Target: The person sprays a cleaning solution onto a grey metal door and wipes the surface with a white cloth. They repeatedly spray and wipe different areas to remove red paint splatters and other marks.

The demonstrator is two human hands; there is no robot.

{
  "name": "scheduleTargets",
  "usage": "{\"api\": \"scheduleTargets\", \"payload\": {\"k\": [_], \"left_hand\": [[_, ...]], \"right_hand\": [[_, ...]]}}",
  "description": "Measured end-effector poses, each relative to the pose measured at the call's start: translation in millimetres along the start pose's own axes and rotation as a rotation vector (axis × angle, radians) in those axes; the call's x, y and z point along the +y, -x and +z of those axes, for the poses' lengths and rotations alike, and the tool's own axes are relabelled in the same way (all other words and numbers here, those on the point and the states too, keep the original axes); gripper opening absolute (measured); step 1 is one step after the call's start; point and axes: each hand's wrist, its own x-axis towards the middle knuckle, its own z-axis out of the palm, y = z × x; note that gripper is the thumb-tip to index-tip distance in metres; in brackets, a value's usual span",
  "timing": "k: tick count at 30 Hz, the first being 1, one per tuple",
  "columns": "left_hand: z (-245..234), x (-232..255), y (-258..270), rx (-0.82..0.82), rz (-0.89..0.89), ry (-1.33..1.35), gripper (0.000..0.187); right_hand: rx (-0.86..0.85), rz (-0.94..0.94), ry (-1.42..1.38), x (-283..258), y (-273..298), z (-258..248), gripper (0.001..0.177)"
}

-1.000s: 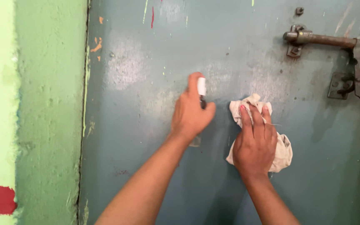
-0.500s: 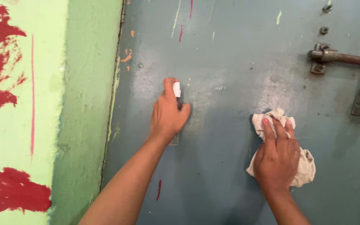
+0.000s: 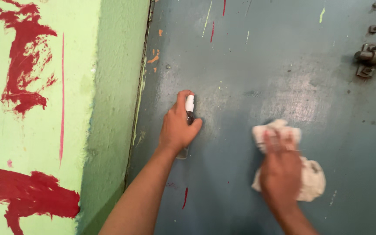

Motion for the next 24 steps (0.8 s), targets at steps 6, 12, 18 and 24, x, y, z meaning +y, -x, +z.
{"api": "scheduleTargets", "payload": {"k": [6,12,18,24], "left_hand": [[5,-6,-1,0.013,0.075,-0.013,0.063],[11,-9,-5,0.024,0.165,-0.066,0.06],[6,-1,-4,-0.025,0.005,-0.046,0.057],[3,-2,-2,0.01,0.03,0.01,0.057]], "right_hand": [[-0.099,-0.251,-0.112,-73,-10,14,0.058],[-0.115,-0.321,-0.119,-44,-50,22,0.062],[0.0,-0.043,-0.011,45,-73,21,0.05],[0.107,0.197,0.084,127,-62,2,0.04]]}}
